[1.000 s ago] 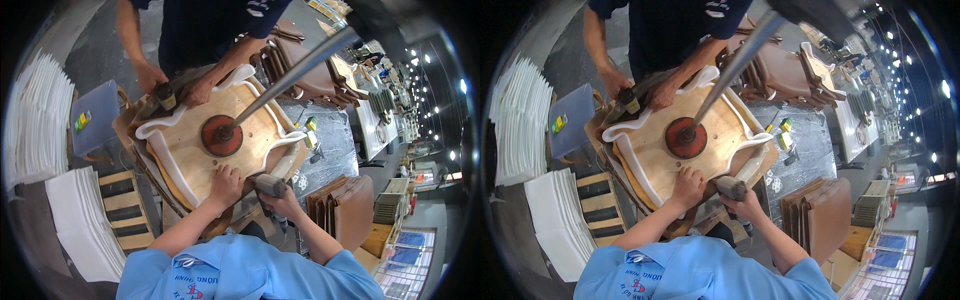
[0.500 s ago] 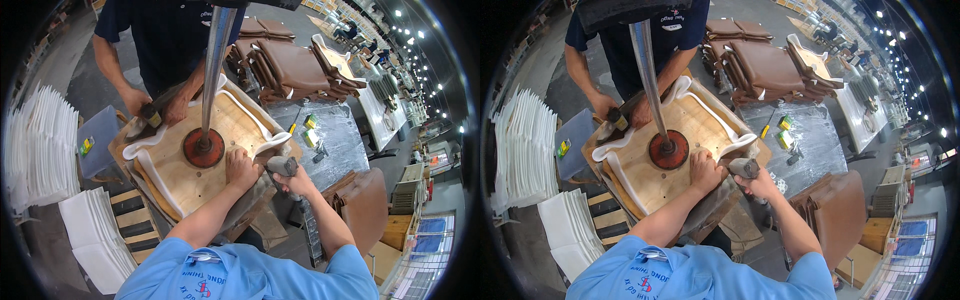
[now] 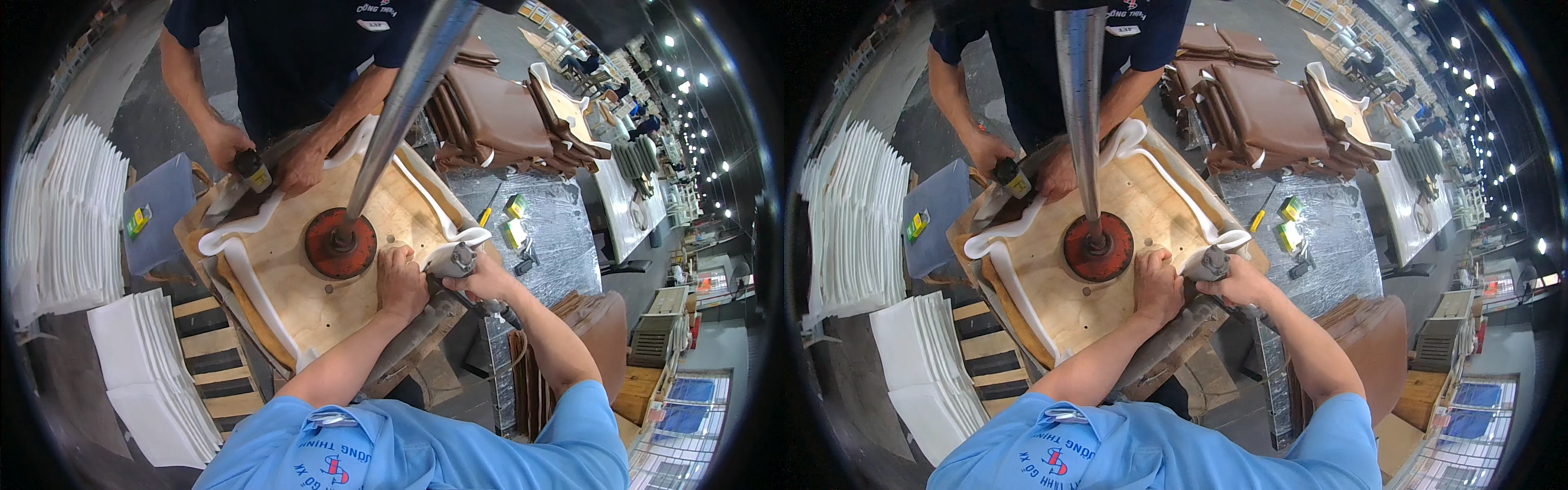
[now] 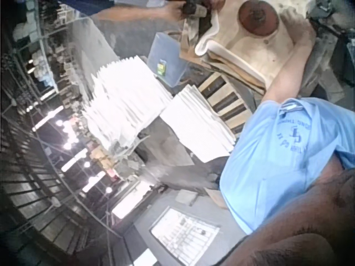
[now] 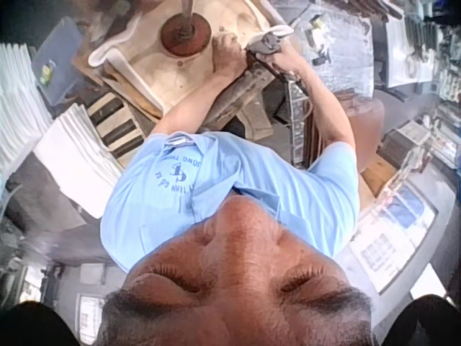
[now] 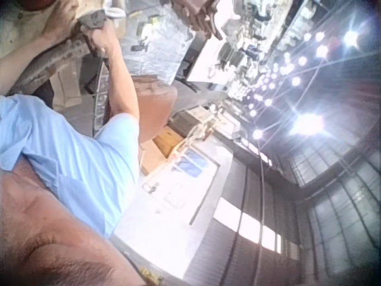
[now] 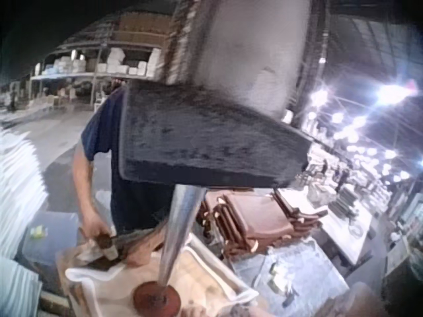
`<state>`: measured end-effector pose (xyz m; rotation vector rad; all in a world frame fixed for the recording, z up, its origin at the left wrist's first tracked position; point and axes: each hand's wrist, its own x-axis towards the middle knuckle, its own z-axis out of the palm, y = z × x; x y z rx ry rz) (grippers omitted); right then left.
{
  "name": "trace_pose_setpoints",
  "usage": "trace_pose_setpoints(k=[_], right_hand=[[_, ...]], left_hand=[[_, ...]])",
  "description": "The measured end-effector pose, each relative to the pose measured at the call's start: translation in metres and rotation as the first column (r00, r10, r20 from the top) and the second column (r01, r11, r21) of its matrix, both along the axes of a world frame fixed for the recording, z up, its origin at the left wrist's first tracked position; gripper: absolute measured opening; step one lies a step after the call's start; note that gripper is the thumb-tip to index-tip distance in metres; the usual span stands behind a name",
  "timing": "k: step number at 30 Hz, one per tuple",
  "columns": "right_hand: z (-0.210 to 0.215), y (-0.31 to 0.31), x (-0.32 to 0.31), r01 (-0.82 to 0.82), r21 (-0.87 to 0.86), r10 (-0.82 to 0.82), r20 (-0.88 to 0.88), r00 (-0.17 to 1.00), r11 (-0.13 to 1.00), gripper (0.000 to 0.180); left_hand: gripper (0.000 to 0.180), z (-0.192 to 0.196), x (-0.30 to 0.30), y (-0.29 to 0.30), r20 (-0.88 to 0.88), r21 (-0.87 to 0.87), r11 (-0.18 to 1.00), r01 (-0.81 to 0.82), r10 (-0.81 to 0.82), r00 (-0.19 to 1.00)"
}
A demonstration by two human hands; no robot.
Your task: The person uses a pneumatic staple gun to attach white foam padding to a wooden chair seat base while a coworker assists by holding the padding in place. They repeat the process for multiple seats, handling cardboard and foam pieces between cycles.
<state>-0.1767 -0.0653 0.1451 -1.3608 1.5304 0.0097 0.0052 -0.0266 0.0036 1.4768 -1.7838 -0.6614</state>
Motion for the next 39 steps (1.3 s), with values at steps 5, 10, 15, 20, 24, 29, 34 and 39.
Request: trace_pose_setpoints(k=[5, 10, 15, 20, 24, 29, 34, 39], right_hand=[[0.002, -0.008, 0.017, -0.047, -0.065, 0.044, -0.052, 0.998, 0.997, 0.043], [-0.008, -0.005, 0.007, -0.061, -0.152, 0.049, -0.080, 0.996, 0.987, 0.043], [0.003, -0.008, 0.007, -0.032, -0.039, 0.030, -0.046, 0.998, 0.999, 0.042], [0.003, 0.002, 0.009, 0.019, -0.005, -0.019, -0.020, 1.000, 1.000, 0.042], [-0.001, 0.000, 0.011, -0.067, 0.005, 0.067, -0.054, 0.996, 0.998, 0.043], [-0.012, 0.004, 0.015, -0.148, -0.191, 0.143, -0.035, 0.989, 0.970, 0.044], [-0.002, 0.003, 0.011, -0.073, -0.073, 0.067, -0.082, 0.994, 0.995, 0.043], [0.010, 0.012, 0.017, -0.020, -0.024, 0.019, -0.033, 0.999, 1.000, 0.041]], left_hand=[[0.022, 0.003, 0.009, 0.000, 0.032, 0.065, 0.998, 0.028, -0.030, 0.999], [0.027, 0.019, 0.017, 0.010, 0.067, 0.187, 0.974, 0.126, -0.141, 0.988], [0.026, 0.011, 0.016, 0.009, 0.023, 0.170, 0.982, 0.081, -0.087, 0.996], [0.023, 0.003, 0.010, 0.011, -0.028, 0.124, 0.991, 0.039, -0.036, 0.999], [0.022, 0.003, 0.010, 0.011, -0.036, 0.107, 0.993, 0.040, -0.037, 0.999], [0.021, 0.002, 0.019, 0.012, -0.001, 0.089, 0.993, 0.084, -0.084, 0.996], [0.021, 0.012, 0.022, 0.019, 0.024, 0.097, 0.989, 0.111, -0.114, 0.993], [0.020, -0.001, 0.019, 0.019, -0.035, 0.068, 0.997, 0.038, -0.035, 0.999]])
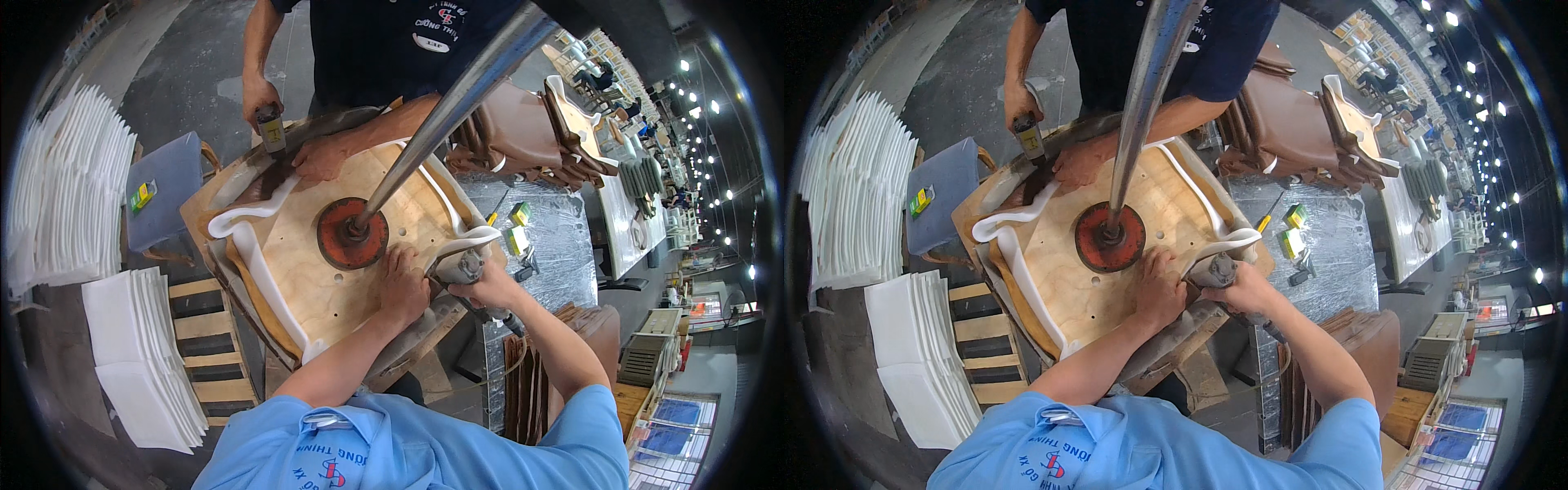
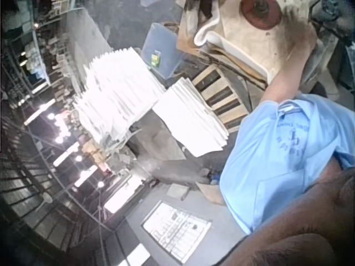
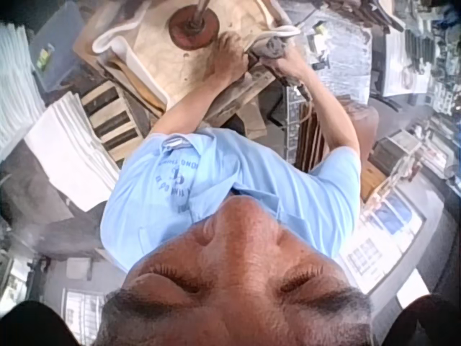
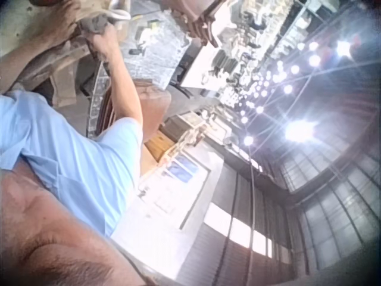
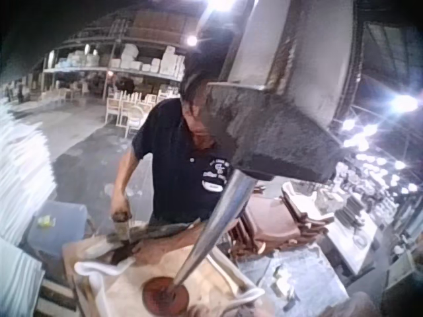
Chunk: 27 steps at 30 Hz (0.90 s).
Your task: The person uses a pneumatic staple gun to attach white foam padding to a wooden chair seat base while a coworker assists by holding the padding in place. They repeat the process for multiple seats, handling cardboard and foam pieces between cycles.
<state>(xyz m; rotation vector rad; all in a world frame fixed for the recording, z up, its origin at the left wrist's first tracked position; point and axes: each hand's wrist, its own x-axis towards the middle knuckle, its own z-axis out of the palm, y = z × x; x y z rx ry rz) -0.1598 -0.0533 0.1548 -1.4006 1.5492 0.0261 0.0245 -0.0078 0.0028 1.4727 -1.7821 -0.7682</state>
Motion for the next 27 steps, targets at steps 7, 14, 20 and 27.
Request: trace_pose_setpoints(k=[7, 14, 20, 27], right_hand=[[-0.014, 0.000, 0.007, -0.173, -0.132, 0.164, -0.077, 0.983, 0.976, 0.044], [-0.018, 0.000, 0.003, -0.050, -0.079, 0.048, -0.025, 0.999, 0.996, 0.042], [-0.012, 0.007, 0.003, -0.066, -0.033, 0.066, 0.004, 0.998, 0.997, 0.036], [-0.026, 0.011, 0.002, -0.134, -0.134, 0.140, 0.034, 0.990, 0.982, 0.041]], left_hand=[[0.018, 0.002, 0.003, 0.002, 0.016, -0.034, 0.999, 0.012, -0.011, 1.000], [0.024, 0.008, 0.013, 0.011, 0.038, -0.041, 0.997, 0.072, -0.070, 0.997], [0.017, 0.000, 0.009, 0.009, 0.004, -0.029, 1.000, 0.010, -0.010, 1.000], [0.023, 0.011, 0.011, 0.011, 0.018, 0.038, 0.998, 0.053, -0.054, 0.998]])
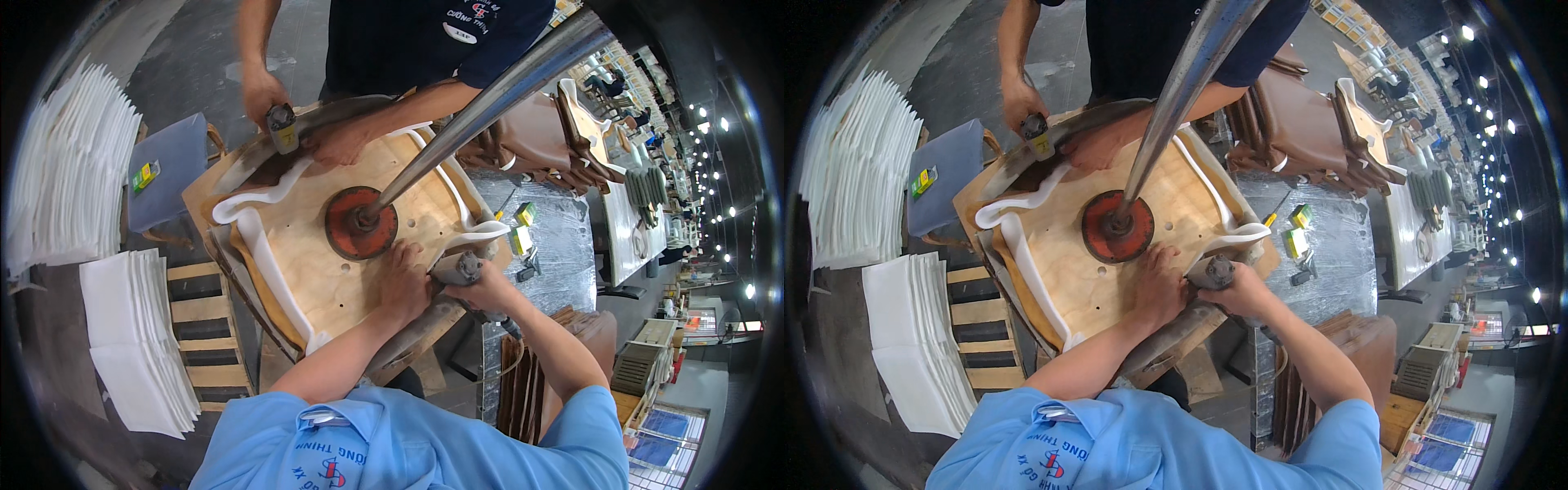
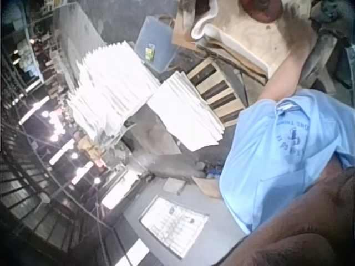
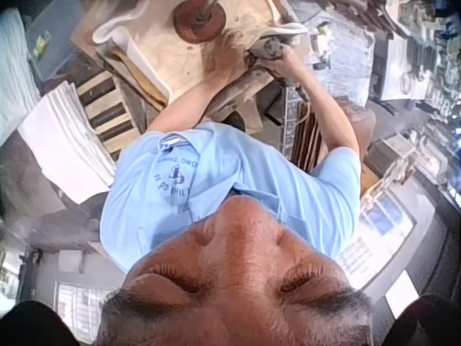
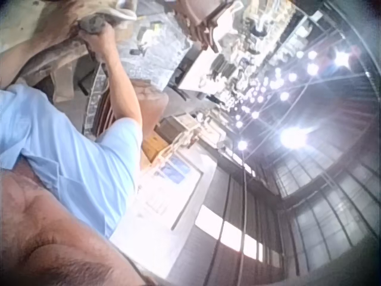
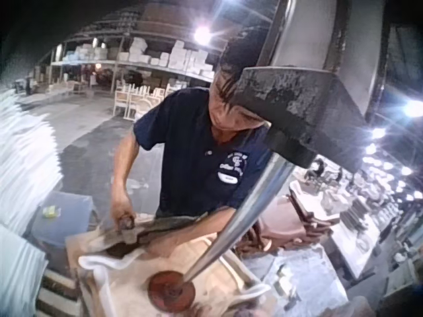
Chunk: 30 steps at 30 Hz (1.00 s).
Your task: The person uses a pneumatic staple gun to attach white foam padding to a wooden chair seat base while a coworker assists by holding the padding in place. They repeat the process for multiple seats, handling cardboard and foam pieces between cycles.
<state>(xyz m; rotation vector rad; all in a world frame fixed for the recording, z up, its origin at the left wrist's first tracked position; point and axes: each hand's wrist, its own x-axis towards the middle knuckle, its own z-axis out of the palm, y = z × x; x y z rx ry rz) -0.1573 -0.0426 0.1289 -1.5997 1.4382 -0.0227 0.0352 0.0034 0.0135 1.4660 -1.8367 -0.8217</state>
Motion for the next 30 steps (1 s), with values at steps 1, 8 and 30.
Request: trace_pose_setpoints(k=[1, 8, 30], right_hand=[[-0.004, 0.002, -0.001, -0.012, -0.045, 0.012, 0.013, 1.000, 0.999, 0.041], [0.007, 0.002, 0.005, 0.162, 0.077, -0.162, -0.013, 0.987, 0.984, 0.039], [0.006, 0.018, 0.011, 0.106, 0.020, -0.105, -0.033, 0.994, 0.994, 0.034]], left_hand=[[0.023, -0.003, 0.002, 0.000, -0.001, -0.038, 0.999, -0.002, 0.002, 1.000], [0.014, -0.004, 0.010, 0.010, -0.016, -0.117, 0.993, 0.003, -0.004, 1.000], [0.015, 0.000, 0.014, 0.015, 0.006, -0.066, 0.998, -0.011, 0.012, 1.000]])
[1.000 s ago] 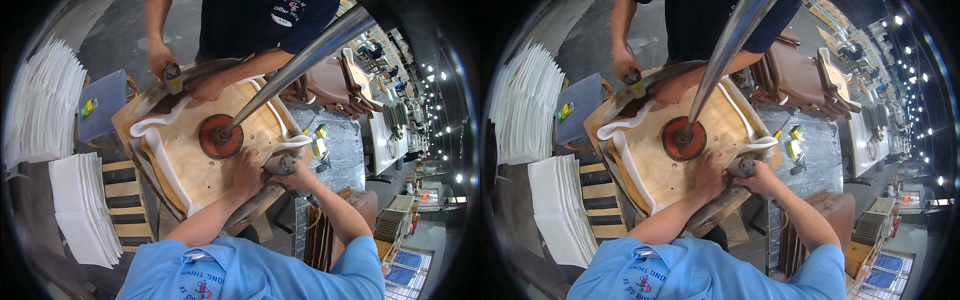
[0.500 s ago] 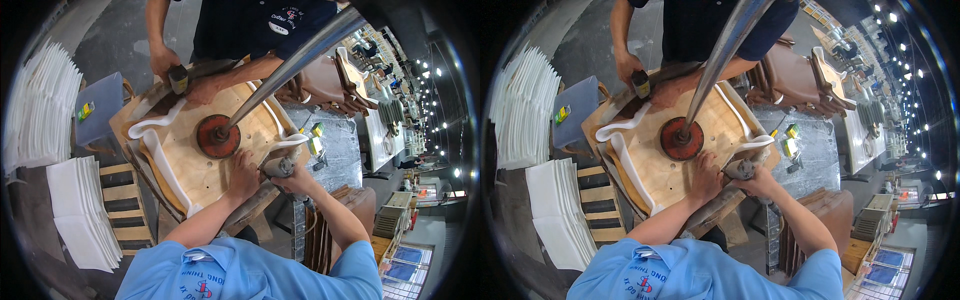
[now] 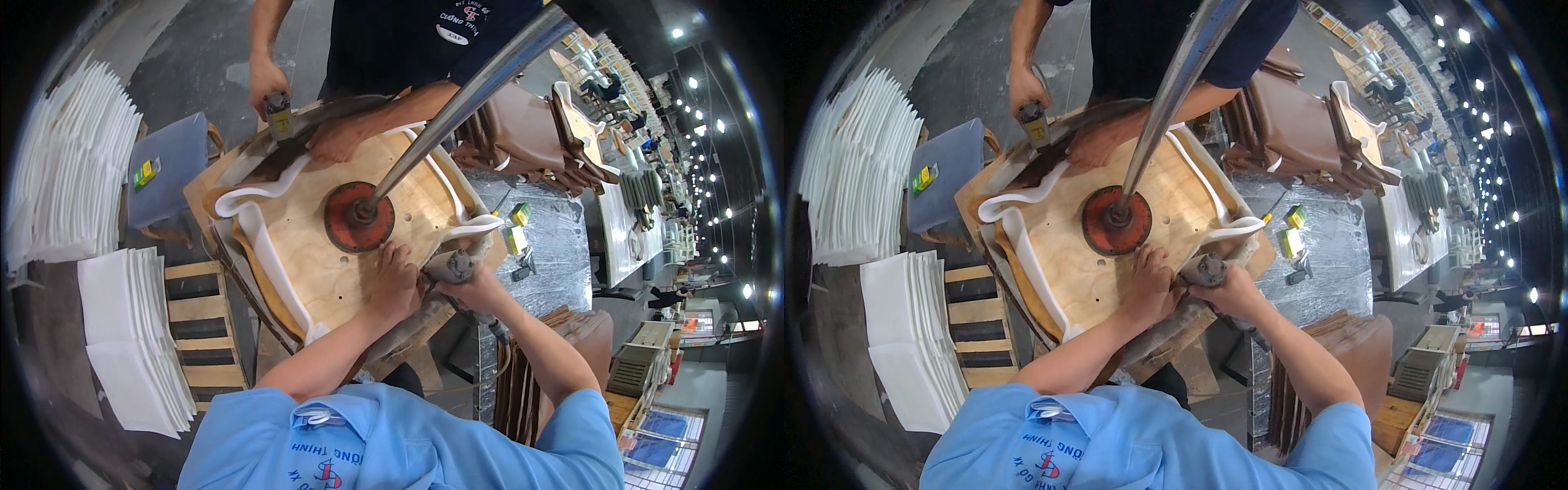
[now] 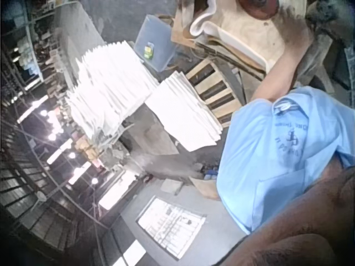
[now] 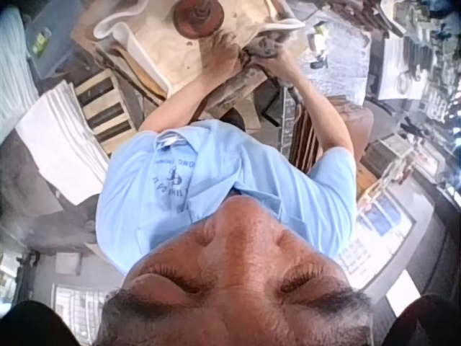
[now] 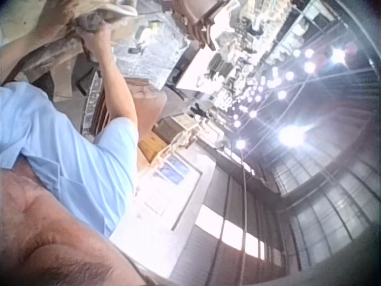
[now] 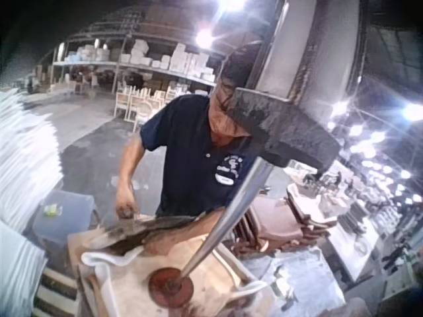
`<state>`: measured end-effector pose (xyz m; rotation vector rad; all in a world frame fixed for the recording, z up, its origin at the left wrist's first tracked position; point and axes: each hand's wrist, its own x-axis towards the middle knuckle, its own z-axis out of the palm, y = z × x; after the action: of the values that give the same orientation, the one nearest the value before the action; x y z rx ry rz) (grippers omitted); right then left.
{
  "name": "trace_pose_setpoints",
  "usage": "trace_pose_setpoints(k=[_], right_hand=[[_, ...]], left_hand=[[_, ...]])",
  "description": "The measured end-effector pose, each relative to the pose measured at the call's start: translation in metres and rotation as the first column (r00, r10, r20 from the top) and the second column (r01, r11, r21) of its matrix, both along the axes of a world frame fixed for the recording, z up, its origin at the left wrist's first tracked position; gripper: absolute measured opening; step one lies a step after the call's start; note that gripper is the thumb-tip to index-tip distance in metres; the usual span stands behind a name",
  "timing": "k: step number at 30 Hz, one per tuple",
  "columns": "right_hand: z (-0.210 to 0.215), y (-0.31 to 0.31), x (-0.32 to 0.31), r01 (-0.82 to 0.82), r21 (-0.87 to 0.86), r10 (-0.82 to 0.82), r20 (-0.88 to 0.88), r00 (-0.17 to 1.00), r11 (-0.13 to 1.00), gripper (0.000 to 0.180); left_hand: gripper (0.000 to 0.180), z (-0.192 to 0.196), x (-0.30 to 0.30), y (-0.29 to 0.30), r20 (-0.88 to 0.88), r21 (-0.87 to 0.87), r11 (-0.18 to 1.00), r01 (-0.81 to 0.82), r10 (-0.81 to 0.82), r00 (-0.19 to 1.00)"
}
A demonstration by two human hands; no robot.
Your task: The person uses a pneumatic staple gun to attach white foam padding to a wooden chair seat base while a coworker assists by holding the padding in place. They repeat the process for multiple seats, handling cardboard and foam pieces between cycles.
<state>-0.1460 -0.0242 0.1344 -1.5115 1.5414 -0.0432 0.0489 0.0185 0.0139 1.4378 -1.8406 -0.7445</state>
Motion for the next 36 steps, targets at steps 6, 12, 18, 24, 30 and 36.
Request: trace_pose_setpoints(k=[6, 12, 18, 24, 30, 36], right_hand=[[0.013, 0.005, 0.003, 0.013, 0.067, -0.013, -0.004, 1.000, 0.998, 0.035], [0.010, 0.007, 0.008, 0.021, 0.131, -0.019, -0.015, 1.000, 0.991, 0.038], [0.002, 0.008, 0.015, -0.046, -0.033, 0.045, -0.026, 0.999, 0.998, 0.040], [0.006, 0.012, 0.011, 0.062, 0.046, -0.061, -0.023, 0.998, 0.997, 0.039], [0.017, 0.023, 0.014, 0.064, 0.053, -0.068, 0.065, 0.996, 0.997, 0.031], [0.012, 0.022, 0.015, 0.054, 0.101, -0.056, 0.020, 0.998, 0.993, 0.032]], left_hand=[[0.011, -0.007, -0.003, -0.004, -0.095, 0.061, 0.996, -0.059, 0.064, 0.993], [0.010, -0.013, -0.007, 0.000, -0.135, 0.073, 0.995, -0.066, 0.075, 0.988], [0.007, -0.017, 0.006, -0.002, -0.289, -0.098, 0.988, -0.118, 0.085, 0.954], [0.014, 0.004, 0.018, 0.026, -0.077, -0.020, 0.998, -0.062, 0.061, 0.995], [0.015, 0.003, 0.016, 0.018, -0.016, -0.011, 0.995, -0.100, 0.100, 0.995], [0.011, -0.001, 0.008, 0.014, -0.109, 0.063, 0.987, -0.145, 0.151, 0.982]])
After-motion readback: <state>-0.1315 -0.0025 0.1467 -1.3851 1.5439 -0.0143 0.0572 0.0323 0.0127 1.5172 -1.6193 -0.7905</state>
